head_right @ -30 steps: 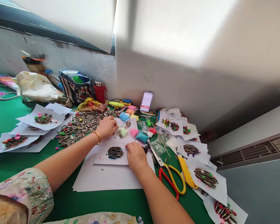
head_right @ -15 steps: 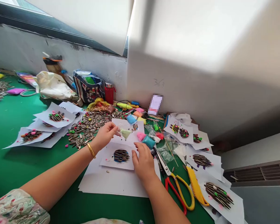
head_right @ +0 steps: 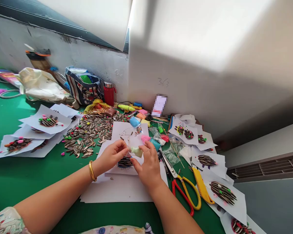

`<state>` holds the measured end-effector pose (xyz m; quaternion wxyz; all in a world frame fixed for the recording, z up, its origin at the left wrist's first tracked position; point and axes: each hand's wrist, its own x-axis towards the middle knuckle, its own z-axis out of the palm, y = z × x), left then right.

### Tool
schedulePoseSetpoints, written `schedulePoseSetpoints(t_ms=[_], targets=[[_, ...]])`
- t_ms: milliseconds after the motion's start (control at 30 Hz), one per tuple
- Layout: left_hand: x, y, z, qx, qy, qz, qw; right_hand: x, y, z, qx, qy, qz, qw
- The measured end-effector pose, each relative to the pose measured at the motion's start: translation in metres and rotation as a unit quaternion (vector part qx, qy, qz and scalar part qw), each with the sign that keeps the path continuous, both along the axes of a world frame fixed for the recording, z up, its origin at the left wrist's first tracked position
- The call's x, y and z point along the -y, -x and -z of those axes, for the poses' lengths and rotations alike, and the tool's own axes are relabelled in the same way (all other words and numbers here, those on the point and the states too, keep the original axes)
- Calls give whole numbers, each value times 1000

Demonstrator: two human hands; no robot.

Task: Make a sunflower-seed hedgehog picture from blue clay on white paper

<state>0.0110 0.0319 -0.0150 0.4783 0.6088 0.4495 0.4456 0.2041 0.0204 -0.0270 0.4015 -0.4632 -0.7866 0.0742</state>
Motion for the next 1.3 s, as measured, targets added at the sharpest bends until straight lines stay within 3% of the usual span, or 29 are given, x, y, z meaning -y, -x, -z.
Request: schedulePoseSetpoints(t_ms=[267, 633, 833, 1067, 1200, 1300], targets=[[1, -1, -3, 74, 38, 47, 995, 2, -3, 0, 23, 25, -51, 998], [1, -5, -3, 36, 36, 33, 998, 4, -4, -10, 12, 57, -77, 995], [3, -7, -3, 94, 118, 43, 988, 1, -4, -7, 20, 54, -69, 996], [4, -4, -4, 117, 117, 39, 985, -1, -4, -3, 55, 27, -84, 995], [4, -4, -6, 106, 163, 61, 979, 0, -5, -6, 56, 17, -68, 996], [5, -4, -9, 61, 150, 59, 985, 1, -5, -8, 56, 6, -63, 996]])
